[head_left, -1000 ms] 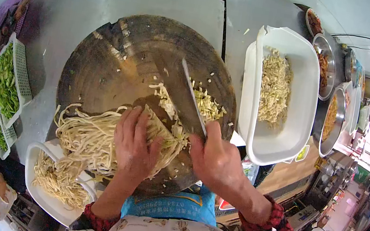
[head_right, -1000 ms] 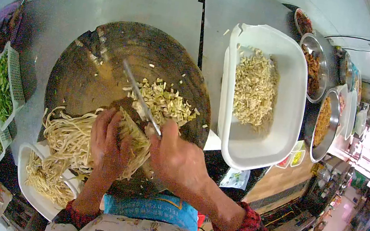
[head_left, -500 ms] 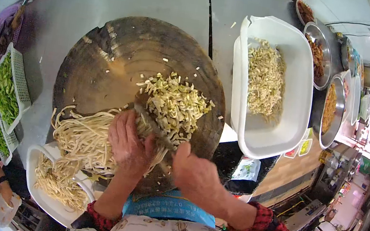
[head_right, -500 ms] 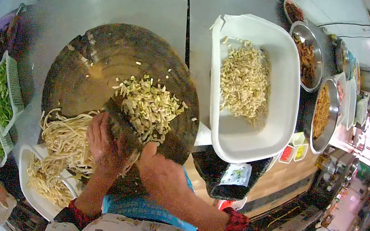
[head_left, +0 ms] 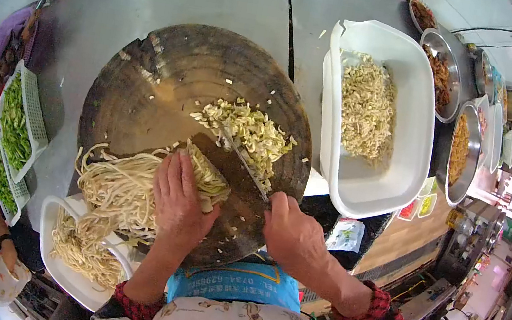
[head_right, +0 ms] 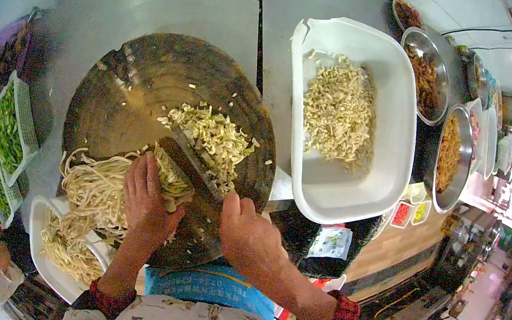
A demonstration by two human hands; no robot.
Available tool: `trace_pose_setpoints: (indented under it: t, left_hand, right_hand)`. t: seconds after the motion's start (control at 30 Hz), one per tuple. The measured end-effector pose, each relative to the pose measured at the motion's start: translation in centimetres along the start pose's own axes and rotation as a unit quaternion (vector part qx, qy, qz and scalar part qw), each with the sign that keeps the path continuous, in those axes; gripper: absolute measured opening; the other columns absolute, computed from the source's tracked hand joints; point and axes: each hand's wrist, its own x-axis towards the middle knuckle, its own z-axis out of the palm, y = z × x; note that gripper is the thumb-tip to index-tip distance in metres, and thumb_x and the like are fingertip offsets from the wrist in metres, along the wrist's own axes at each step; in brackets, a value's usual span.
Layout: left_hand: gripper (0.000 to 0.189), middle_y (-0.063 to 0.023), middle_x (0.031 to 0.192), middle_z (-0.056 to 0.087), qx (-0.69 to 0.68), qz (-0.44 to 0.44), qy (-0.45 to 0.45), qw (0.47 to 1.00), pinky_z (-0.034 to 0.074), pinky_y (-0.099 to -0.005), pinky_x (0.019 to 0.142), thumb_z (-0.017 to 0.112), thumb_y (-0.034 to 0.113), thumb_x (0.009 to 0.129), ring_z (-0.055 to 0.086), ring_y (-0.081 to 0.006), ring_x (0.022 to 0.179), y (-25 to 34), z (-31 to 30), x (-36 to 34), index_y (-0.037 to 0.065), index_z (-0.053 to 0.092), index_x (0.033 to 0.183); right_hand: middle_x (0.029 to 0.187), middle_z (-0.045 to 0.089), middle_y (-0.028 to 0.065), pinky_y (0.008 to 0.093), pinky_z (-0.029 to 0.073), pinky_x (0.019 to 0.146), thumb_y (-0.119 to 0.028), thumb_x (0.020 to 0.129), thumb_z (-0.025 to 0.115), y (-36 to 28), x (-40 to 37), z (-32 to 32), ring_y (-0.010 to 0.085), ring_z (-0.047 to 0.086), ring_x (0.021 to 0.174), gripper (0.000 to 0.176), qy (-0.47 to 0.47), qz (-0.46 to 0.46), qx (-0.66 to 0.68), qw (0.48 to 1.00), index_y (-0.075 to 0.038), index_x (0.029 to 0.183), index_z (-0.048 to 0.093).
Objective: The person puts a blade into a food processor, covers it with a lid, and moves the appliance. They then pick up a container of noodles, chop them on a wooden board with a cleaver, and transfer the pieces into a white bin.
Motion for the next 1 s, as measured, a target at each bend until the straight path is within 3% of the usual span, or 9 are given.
trace_pose_setpoints:
  t: [0.07, 0.17, 0.23, 0.27, 0.3, 0.37, 0.63, 0.77, 1.0]
  left_hand:
    - [0.112, -0.0224, 0.136, 0.034, -0.01, 0.006, 0.009, 1.0, 0.026, -0.0507, 0.107, 0.083, 0.029, 0.055, 0.03, -0.0406, 0.128, 0.2, -0.8, 0.2, -0.001, 0.019, 0.142]
    - [0.089, -0.0221, 0.13, 0.04, -0.077, 0.019, 0.009, 0.997, 0.03, -0.0488, 0.105, 0.077, 0.025, 0.065, 0.039, -0.0408, 0.121, -0.2, -1.3, 0.1, -0.003, 0.031, 0.135]
    - [0.066, -0.0203, 0.122, 0.047, -0.443, -0.049, 0.144, 0.884, 0.039, -0.0472, 0.095, 0.072, 0.026, 0.072, 0.049, -0.0397, 0.109, -2.1, 2.5, -1.1, 0.0, 0.044, 0.126]
    - [0.045, -0.0181, 0.113, 0.054, -0.421, -0.119, 0.172, 0.883, 0.043, -0.0462, 0.083, 0.068, 0.023, 0.074, 0.055, -0.0383, 0.096, -2.2, 3.3, -1.1, 0.002, 0.054, 0.112]
    - [0.045, -0.0181, 0.113, 0.054, -0.42, -0.12, 0.171, 0.883, 0.043, -0.0462, 0.083, 0.068, 0.023, 0.074, 0.055, -0.0383, 0.096, -2.4, 3.5, -1.1, 0.002, 0.054, 0.112]
    - [0.036, -0.0174, 0.106, 0.058, -0.183, 0.041, 0.226, 0.956, 0.043, -0.0458, 0.078, 0.067, 0.02, 0.074, 0.056, -0.0375, 0.093, -2.5, 3.5, -0.5, 0.003, 0.058, 0.105]
    - [0.036, -0.0194, 0.103, 0.059, -0.269, -0.051, 0.16, 0.948, 0.043, -0.0461, 0.082, 0.069, 0.022, 0.072, 0.057, -0.0389, 0.095, -2.7, 4.4, -0.8, 0.001, 0.06, 0.1]
    - [0.036, -0.0188, 0.103, 0.06, -0.168, 0.038, 0.222, 0.96, 0.043, -0.047, 0.08, 0.068, 0.024, 0.073, 0.056, -0.039, 0.094, -2.3, 3.2, 0.9, 0.001, 0.061, 0.101]
    - [0.024, -0.0154, 0.098, 0.06, -0.133, -0.006, 0.197, 0.971, 0.044, -0.0435, 0.077, 0.066, 0.009, 0.07, 0.057, -0.0354, 0.091, -1.8, 2.3, 1.4, 0.003, 0.061, 0.093]
  right_hand:
    - [0.063, 0.05, 0.0144, 0.0421, 0.045, 0.042, -0.009, 0.083, 0.058, -0.6, -0.2, -0.4, 0.0338, 0.057, 0.052, 0.021, -0.025, -0.009, -0.003, 1.0, 0.0, 0.096, 0.044]
    - [0.066, 0.051, 0.0145, 0.0394, 0.046, 0.042, -0.006, 0.081, 0.057, -2.7, -1.1, -1.7, 0.0304, 0.057, 0.052, 0.019, -0.027, -0.032, 0.014, 0.999, 0.0, 0.095, 0.044]
    - [0.067, 0.051, 0.0147, 0.0385, 0.046, 0.042, -0.004, 0.081, 0.055, -4.0, -1.8, -2.5, 0.0288, 0.057, 0.051, 0.017, -0.006, -0.046, 0.036, 0.998, 0.0, 0.093, 0.044]
    - [0.067, 0.051, 0.0143, 0.0385, 0.046, 0.042, -0.004, 0.081, 0.054, -4.5, -1.9, -2.8, 0.0282, 0.058, 0.051, 0.015, -0.045, -0.044, 0.022, 0.998, 0.0, 0.092, 0.044]
    - [0.068, 0.051, 0.0139, 0.0384, 0.047, 0.042, -0.004, 0.082, 0.053, -4.8, -2.0, -2.9, 0.0275, 0.058, 0.051, 0.013, -0.084, -0.042, 0.008, 0.996, 0.0, 0.09, 0.044]
    - [0.067, 0.051, 0.0133, 0.0381, 0.048, 0.041, -0.005, 0.083, 0.051, -4.9, -1.7, -2.4, 0.0281, 0.059, 0.051, 0.011, -0.112, -0.033, 0.003, 0.993, 0.0, 0.088, 0.043]
    - [0.061, 0.055, 0.0164, 0.041, 0.049, 0.041, -0.007, 0.083, 0.05, -5.0, -0.2, -2.3, 0.0316, 0.06, 0.048, 0.015, -0.189, 0.004, 0.038, 0.981, 0.003, 0.084, 0.04]
    - [0.059, 0.056, 0.0183, 0.0421, 0.049, 0.042, -0.007, 0.084, 0.049, -4.9, 1.8, -2.1, 0.0348, 0.061, 0.05, 0.016, -0.239, 0.023, 0.019, 0.97, 0.005, 0.085, 0.038]
    - [0.059, 0.058, 0.0225, 0.045, 0.048, 0.043, -0.009, 0.087, 0.048, -6.3, 8.1, 0.2, 0.0358, 0.062, 0.052, 0.017, -0.142, -0.032, 0.056, 0.988, 0.005, 0.088, 0.038]
